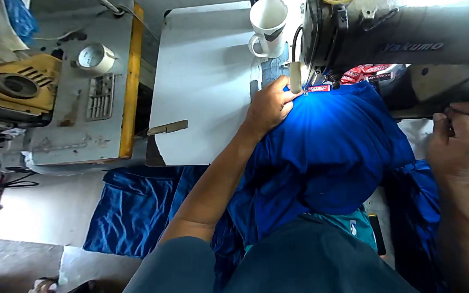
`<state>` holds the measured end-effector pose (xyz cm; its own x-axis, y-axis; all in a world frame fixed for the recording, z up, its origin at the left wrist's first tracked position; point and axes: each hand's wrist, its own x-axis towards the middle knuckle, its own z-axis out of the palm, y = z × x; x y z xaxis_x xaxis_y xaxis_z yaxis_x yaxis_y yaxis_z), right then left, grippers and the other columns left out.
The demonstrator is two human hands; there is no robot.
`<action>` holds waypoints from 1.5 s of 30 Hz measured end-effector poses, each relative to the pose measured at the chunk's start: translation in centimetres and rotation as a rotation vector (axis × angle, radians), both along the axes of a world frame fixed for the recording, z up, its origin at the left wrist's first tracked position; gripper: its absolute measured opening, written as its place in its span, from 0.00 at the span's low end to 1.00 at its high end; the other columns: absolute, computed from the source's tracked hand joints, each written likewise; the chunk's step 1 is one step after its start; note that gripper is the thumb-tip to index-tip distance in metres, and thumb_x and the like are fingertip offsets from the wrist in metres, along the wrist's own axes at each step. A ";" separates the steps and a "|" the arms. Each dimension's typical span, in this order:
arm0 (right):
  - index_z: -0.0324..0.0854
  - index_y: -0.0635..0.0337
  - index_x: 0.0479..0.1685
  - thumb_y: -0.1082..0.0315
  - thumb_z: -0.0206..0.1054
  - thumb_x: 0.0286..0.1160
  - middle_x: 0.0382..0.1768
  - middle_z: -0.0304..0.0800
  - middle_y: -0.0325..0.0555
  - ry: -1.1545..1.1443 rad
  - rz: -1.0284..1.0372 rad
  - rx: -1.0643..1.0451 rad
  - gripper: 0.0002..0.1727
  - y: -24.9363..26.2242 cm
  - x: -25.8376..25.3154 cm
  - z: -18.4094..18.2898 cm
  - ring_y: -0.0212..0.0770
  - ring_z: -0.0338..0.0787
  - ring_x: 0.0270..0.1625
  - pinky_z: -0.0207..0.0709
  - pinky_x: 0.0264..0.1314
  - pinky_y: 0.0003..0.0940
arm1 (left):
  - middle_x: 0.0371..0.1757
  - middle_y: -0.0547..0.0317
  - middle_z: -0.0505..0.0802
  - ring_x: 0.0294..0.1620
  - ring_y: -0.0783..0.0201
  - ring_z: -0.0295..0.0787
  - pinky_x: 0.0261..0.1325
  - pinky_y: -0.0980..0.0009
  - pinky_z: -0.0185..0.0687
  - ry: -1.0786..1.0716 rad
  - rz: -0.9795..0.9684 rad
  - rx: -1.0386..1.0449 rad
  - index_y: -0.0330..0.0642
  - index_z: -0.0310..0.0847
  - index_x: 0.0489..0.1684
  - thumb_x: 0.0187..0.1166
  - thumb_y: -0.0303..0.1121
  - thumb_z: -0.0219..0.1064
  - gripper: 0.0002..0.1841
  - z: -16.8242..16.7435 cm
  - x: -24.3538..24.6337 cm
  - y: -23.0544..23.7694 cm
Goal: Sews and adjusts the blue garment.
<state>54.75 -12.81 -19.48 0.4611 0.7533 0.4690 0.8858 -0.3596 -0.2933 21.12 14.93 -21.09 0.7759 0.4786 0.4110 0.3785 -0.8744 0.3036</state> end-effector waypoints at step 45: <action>0.89 0.70 0.50 0.61 0.60 0.90 0.68 0.85 0.62 -0.004 0.012 0.085 0.19 0.2 0.1 -0.7 0.54 0.86 0.69 0.78 0.74 0.48 | 0.60 0.56 0.90 0.60 0.57 0.87 0.55 0.59 0.84 -0.011 -0.038 -0.017 0.62 0.93 0.62 0.81 0.32 0.58 0.20 0.2 -0.6 -0.6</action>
<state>54.89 -12.59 -20.18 0.4503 0.7160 0.5334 0.8911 -0.3231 -0.3185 20.52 14.38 -20.89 0.7889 0.4558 0.4122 0.3417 -0.8828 0.3223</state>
